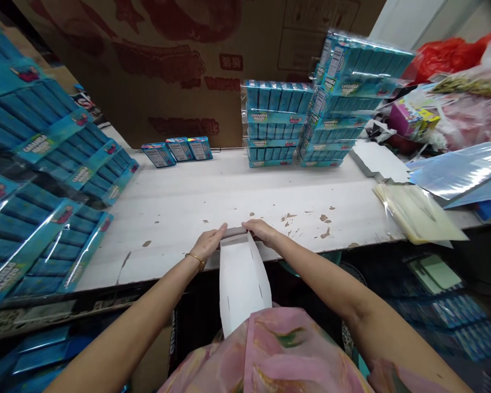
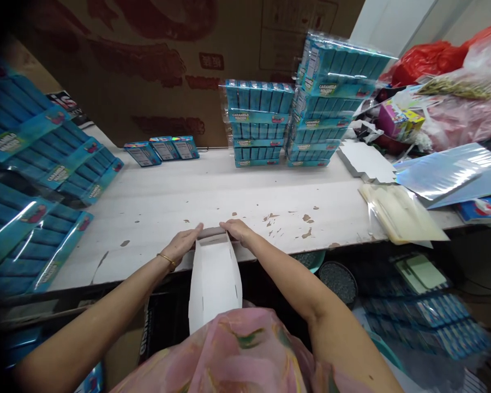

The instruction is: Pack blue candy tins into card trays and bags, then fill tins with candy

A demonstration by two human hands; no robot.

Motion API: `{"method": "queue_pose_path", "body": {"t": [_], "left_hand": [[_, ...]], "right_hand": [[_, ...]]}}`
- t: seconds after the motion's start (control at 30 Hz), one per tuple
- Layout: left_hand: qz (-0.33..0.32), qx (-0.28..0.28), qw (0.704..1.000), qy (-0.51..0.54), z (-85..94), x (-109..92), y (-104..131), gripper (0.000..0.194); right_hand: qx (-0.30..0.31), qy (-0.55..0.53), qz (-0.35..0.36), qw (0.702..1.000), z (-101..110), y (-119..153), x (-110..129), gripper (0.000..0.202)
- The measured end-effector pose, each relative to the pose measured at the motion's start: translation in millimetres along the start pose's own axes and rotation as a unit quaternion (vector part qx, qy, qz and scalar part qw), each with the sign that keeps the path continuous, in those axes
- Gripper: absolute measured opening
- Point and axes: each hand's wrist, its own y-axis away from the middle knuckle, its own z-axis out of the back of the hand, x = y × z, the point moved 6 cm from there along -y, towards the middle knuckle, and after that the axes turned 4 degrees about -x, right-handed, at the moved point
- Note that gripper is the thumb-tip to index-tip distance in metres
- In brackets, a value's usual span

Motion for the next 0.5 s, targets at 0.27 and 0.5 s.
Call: {"method": "queue_pose_path", "body": {"t": [0.27,0.5], "left_hand": [[-0.01,0.035,0.999,0.037,5.7,8.8,9.1,0.034],[0.054,0.037,0.991,0.119,5.4,0.6,16.9,0.033]], "right_hand": [[0.038,0.028,-0.004,0.999,-2.0,1.4,5.5,0.015],[0.168,0.208,0.006,0.963,-13.6,1.7,37.3,0.016]]}}
